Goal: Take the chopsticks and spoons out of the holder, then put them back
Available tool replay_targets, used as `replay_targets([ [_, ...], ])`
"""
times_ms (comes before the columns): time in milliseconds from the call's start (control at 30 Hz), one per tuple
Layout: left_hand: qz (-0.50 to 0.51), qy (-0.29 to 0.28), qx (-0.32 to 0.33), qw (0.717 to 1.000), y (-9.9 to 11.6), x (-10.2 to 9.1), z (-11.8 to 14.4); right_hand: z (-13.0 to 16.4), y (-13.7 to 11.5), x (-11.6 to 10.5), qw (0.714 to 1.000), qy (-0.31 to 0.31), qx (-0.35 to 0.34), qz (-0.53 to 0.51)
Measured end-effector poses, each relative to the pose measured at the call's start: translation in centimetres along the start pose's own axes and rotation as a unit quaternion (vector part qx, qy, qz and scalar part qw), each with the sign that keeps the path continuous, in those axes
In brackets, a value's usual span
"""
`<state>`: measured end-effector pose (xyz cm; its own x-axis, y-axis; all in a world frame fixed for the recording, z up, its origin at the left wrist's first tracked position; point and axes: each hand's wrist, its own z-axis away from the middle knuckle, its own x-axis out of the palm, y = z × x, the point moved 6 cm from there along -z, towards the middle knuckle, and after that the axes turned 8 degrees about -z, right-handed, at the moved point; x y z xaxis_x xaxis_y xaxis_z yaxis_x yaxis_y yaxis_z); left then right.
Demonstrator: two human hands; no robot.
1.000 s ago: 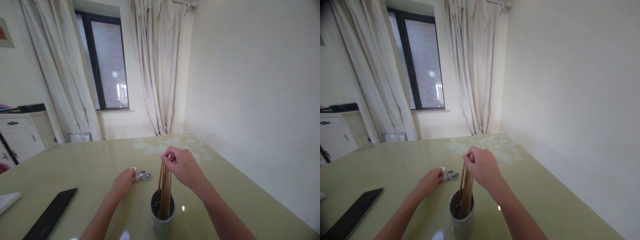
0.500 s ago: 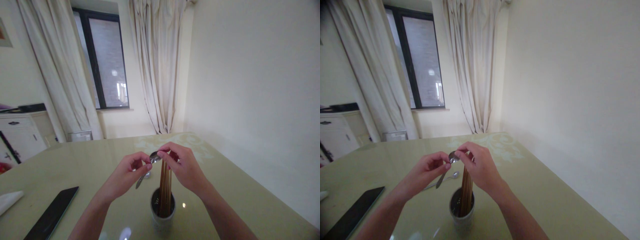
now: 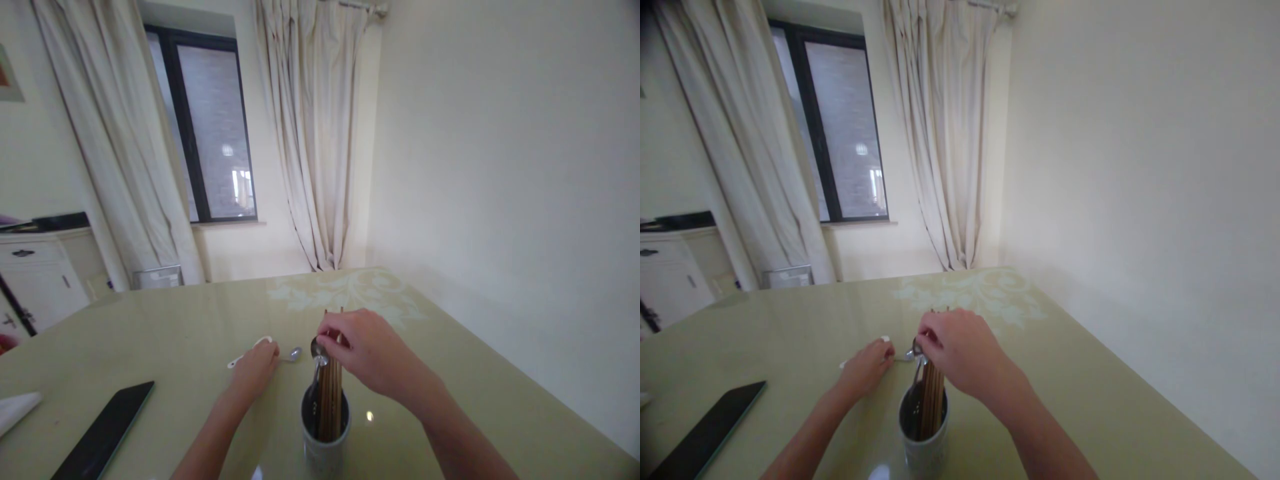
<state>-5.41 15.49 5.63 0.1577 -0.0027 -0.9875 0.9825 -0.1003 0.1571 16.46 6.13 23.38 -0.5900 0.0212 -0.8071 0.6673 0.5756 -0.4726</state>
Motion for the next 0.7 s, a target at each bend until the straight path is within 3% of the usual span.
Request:
replay_targets([
  [133, -0.019, -0.01, -0.009, 1.0, -0.1, 0.5, 0.3, -0.2, -0.1, 1.1, 0.999, -0.044, -0.014, -0.008],
  [267, 0.003, 0.002, -0.005, 1.0, 0.0, -1.2, 0.1, -0.2, 0.1, -0.1, 0.999, -0.008, -0.02, -0.045],
  [333, 0.037, 0.033, 0.006, 0.999, 0.4, -3.2, 0.2, -0.2, 0.2, -0.7, 0.998, 0.017, -0.02, -0.065],
  [400, 0.12, 0.109, 0.032, 0.986, 1.2, -6.2, 0.9, -0.1, 0.2, -1.1, 0.995, 0.047, -0.019, -0.089],
  [500, 0.291, 0.238, 0.096, 0.922, 3.1, -11.0, 3.3, 0.0, -0.1, -1.5, 0.984, 0.099, -0.032, -0.147],
  [567, 0.341, 0.248, 0.15, 0.894, 5.0, -13.0, 5.3, 0.1, -0.7, -1.5, 0.974, 0.115, -0.055, -0.188],
  [700, 0.338, 0.228, 0.217, 0.887, 8.3, -14.9, 8.5, 0.8, -2.0, -2.1, 0.958, 0.149, -0.1, -0.223],
])
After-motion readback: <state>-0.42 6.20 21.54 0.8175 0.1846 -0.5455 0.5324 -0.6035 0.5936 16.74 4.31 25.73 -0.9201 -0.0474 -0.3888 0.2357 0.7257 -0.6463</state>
